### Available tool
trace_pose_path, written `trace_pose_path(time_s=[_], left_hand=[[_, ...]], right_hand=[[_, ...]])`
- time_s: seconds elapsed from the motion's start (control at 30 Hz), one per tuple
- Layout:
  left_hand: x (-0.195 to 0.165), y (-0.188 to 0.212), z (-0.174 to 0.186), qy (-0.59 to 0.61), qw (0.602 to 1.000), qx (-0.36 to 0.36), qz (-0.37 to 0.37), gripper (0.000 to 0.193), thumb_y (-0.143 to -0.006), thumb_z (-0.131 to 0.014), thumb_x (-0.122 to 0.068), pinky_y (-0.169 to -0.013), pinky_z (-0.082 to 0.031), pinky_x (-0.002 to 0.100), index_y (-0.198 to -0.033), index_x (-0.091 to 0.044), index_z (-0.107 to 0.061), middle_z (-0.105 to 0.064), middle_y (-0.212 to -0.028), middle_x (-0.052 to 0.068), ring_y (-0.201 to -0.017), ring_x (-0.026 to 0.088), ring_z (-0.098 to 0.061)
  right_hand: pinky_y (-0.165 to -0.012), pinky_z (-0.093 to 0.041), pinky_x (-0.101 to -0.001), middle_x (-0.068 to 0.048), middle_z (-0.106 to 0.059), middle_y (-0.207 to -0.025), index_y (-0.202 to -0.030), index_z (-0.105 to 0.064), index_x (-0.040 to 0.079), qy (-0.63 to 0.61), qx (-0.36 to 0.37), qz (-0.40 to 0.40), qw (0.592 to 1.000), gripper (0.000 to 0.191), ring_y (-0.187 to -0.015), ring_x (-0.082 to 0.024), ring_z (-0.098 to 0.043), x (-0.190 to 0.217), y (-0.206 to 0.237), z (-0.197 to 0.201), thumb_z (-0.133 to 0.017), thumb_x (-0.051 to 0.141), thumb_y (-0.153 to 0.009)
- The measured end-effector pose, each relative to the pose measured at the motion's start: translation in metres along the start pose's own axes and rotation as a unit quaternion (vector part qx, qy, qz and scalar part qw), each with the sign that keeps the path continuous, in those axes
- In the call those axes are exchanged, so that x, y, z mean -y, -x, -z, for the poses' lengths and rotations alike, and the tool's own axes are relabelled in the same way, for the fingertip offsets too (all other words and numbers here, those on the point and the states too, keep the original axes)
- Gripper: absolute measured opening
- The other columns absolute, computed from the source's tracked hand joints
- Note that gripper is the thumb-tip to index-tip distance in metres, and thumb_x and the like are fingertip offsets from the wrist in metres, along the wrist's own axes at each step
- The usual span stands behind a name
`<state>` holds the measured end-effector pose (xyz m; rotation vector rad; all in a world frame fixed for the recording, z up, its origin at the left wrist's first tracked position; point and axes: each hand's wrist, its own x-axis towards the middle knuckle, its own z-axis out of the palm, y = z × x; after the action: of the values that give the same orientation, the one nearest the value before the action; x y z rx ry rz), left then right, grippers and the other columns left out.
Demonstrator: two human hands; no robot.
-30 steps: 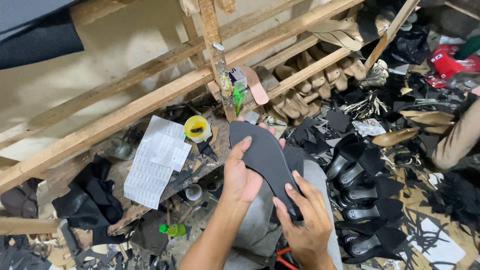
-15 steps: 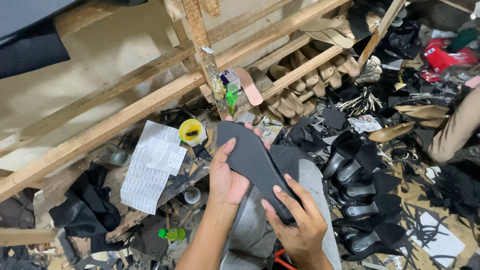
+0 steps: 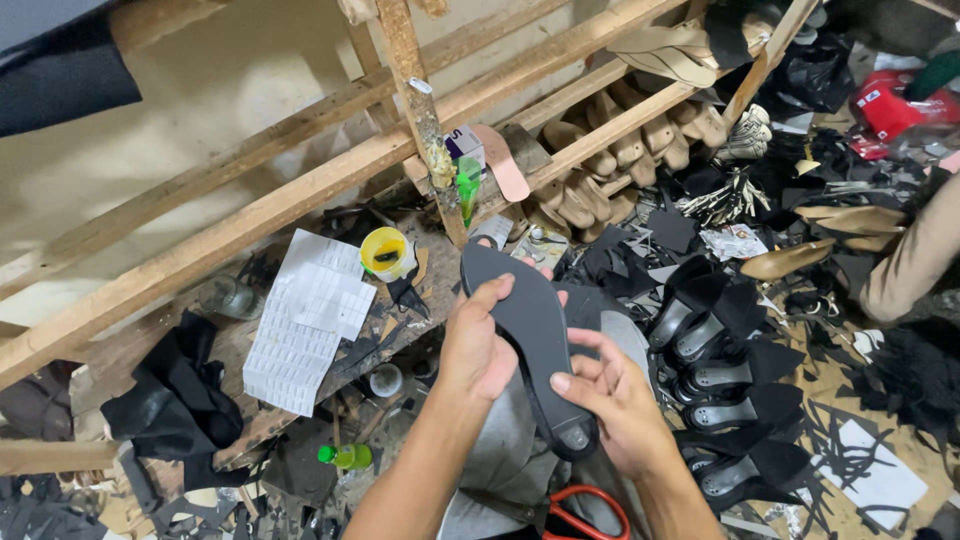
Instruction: The person uses red-handled scissors to cut a black shoe insole along a marked outline. They repeatedly trim the edges, rotate the insole, and compare it to a finished insole to check the shape. The person continues cutting and inspecting the insole throughout the clip.
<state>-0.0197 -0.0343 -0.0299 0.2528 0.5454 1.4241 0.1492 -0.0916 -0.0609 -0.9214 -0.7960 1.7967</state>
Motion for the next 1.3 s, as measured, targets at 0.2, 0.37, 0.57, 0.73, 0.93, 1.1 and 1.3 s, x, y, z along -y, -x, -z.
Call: trace_pose_path(time_s=[0.2, 0.37, 0.57, 0.73, 0.93, 1.1, 1.3], left_hand=[[0.000, 0.002, -0.006, -0.016, 1.000, -0.006, 0.000, 0.032, -0.091, -0.054, -0.001, -0.093, -0.057, 0.059, -0.123, -0.004, -0.054, -0.062, -0.109, 0.016, -0.105, 0.032, -0.066], [-0.006, 0.005, -0.010, -0.127, 0.991, 0.005, 0.033, 0.031, -0.092, -0.062, -0.010, -0.091, -0.059, 0.047, -0.119, 0.006, -0.060, -0.070, -0.111, 0.019, -0.099, 0.027, -0.070], [0.014, 0.027, 0.022, -0.265, 0.961, 0.076, 0.011, 0.022, -0.093, -0.073, -0.008, -0.091, -0.053, 0.030, -0.111, 0.003, -0.070, -0.074, -0.109, 0.009, -0.098, 0.014, -0.067], [0.021, 0.023, 0.044, -0.189, 0.975, 0.114, 0.000, 0.019, -0.096, -0.074, -0.008, -0.091, -0.053, 0.030, -0.110, 0.003, -0.071, -0.074, -0.108, 0.007, -0.097, 0.013, -0.066], [0.021, 0.022, 0.049, -0.126, 0.982, 0.132, 0.040, 0.019, -0.095, -0.072, -0.011, -0.090, -0.053, 0.031, -0.109, 0.000, -0.070, -0.074, -0.107, 0.006, -0.097, 0.015, -0.068], [0.017, 0.022, 0.046, -0.136, 0.981, 0.132, 0.030, 0.016, -0.096, -0.072, -0.009, -0.091, -0.052, 0.029, -0.108, 0.001, -0.070, -0.073, -0.104, 0.005, -0.096, 0.013, -0.067], [0.003, 0.034, 0.022, -0.221, 0.967, 0.055, -0.115, 0.014, -0.093, -0.072, -0.008, -0.079, -0.054, 0.026, -0.103, 0.001, -0.071, -0.072, -0.095, 0.002, -0.084, 0.009, -0.065]], right_hand=[[-0.063, -0.059, -0.0307, -0.010, -0.074, -0.085, -0.112, -0.065, -0.005, -0.066, 0.047, -0.067, 0.994, 0.026, -0.065, -0.015, -0.070, -0.008, 0.000, 0.001, -0.064, 0.013, -0.094], [-0.060, -0.055, -0.0279, -0.009, -0.073, -0.083, -0.105, -0.067, -0.007, -0.030, 0.010, 0.014, 0.999, 0.019, -0.065, -0.012, -0.067, -0.014, 0.004, -0.001, -0.067, 0.008, -0.093], [-0.063, -0.052, -0.0217, -0.003, -0.074, -0.084, -0.100, -0.070, -0.005, 0.119, -0.070, 0.099, 0.985, 0.014, -0.070, -0.005, -0.064, -0.005, 0.010, -0.008, -0.071, 0.004, -0.090], [-0.056, -0.045, -0.0204, 0.002, -0.067, -0.076, -0.098, -0.073, -0.002, 0.229, -0.097, 0.115, 0.962, 0.012, -0.065, -0.002, -0.055, 0.004, 0.017, -0.021, -0.073, 0.006, -0.089], [-0.052, -0.041, -0.0205, 0.004, -0.063, -0.067, -0.091, -0.072, -0.001, 0.330, -0.124, 0.147, 0.924, 0.012, -0.060, -0.001, -0.049, 0.013, 0.024, -0.031, -0.076, 0.010, -0.088], [-0.055, -0.042, -0.0214, 0.003, -0.063, -0.070, -0.090, -0.069, -0.001, 0.326, -0.088, 0.180, 0.924, 0.012, -0.063, -0.001, -0.050, 0.009, 0.024, -0.022, -0.075, 0.010, -0.088], [-0.061, -0.044, -0.0241, -0.002, -0.060, -0.074, -0.096, -0.069, -0.002, 0.333, -0.029, 0.145, 0.931, 0.015, -0.068, -0.007, -0.050, -0.020, 0.008, 0.018, -0.078, 0.008, -0.090]])
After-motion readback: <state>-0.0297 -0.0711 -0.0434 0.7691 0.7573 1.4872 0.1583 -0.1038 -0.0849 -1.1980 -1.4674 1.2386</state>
